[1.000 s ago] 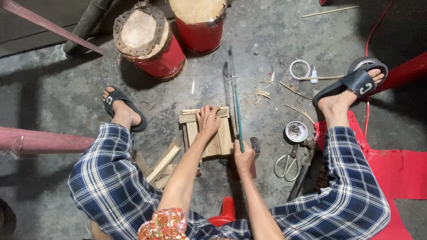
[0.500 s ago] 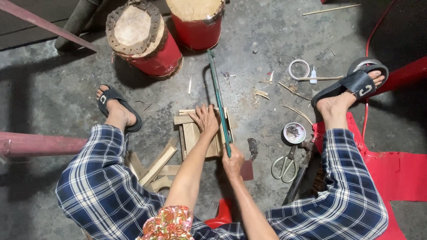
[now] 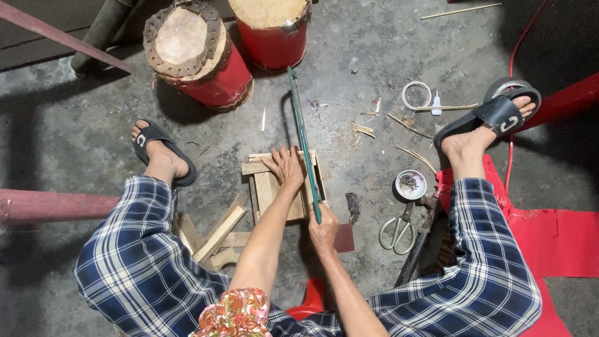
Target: The person uses a hand saw to cut a small wooden structure placed on the floor. They hold the structure steady with one hand while sawing with the other, occasionally adjusting the wood's position.
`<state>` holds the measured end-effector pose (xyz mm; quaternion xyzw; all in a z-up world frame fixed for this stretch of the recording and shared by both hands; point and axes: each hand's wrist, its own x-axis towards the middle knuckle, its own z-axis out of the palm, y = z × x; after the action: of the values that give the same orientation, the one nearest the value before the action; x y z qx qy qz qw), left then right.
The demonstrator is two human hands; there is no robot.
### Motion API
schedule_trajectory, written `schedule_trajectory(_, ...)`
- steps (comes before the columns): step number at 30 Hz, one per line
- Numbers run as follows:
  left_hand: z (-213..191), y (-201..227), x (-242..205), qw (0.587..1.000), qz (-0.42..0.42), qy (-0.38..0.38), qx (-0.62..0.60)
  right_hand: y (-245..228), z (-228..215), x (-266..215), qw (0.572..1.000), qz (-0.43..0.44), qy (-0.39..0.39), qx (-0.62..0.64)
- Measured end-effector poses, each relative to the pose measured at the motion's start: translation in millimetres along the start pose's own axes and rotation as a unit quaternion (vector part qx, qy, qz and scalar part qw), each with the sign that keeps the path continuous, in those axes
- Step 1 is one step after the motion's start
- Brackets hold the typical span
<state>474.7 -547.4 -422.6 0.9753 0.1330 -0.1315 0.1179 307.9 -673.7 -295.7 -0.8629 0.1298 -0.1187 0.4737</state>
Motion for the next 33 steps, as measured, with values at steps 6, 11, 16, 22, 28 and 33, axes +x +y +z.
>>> schedule_trajectory(6,-16.0,9.3,-7.2,1.0,-0.006,-0.01,0.01,0.4,-0.1,-0.3,1.0,-0.009,0.0,0.015)
schedule_trajectory(11,-39.6,11.0,-18.7,1.0,-0.007,-0.012,0.009,-11.4,-4.9,1.5,1.0,-0.003,0.002,0.026)
schedule_trajectory(16,-32.2,17.0,-9.0,1.0,-0.005,-0.006,-0.007,-14.6,-3.6,1.6,1.0,0.016,-0.006,0.009)
schedule_trajectory(22,-41.1,35.5,-15.3,1.0,-0.009,-0.008,-0.015,-15.1,2.8,19.2,0.999,0.037,-0.02,-0.006)
schedule_trajectory(28,-27.2,22.9,0.6,0.996,0.013,-0.006,-0.086,-12.0,5.6,22.6,0.999,0.035,-0.028,0.006)
schedule_trajectory(33,-153.9,41.8,20.6,0.967,-0.001,0.079,-0.241,-21.2,-6.8,19.7,0.997,-0.001,-0.055,0.046)
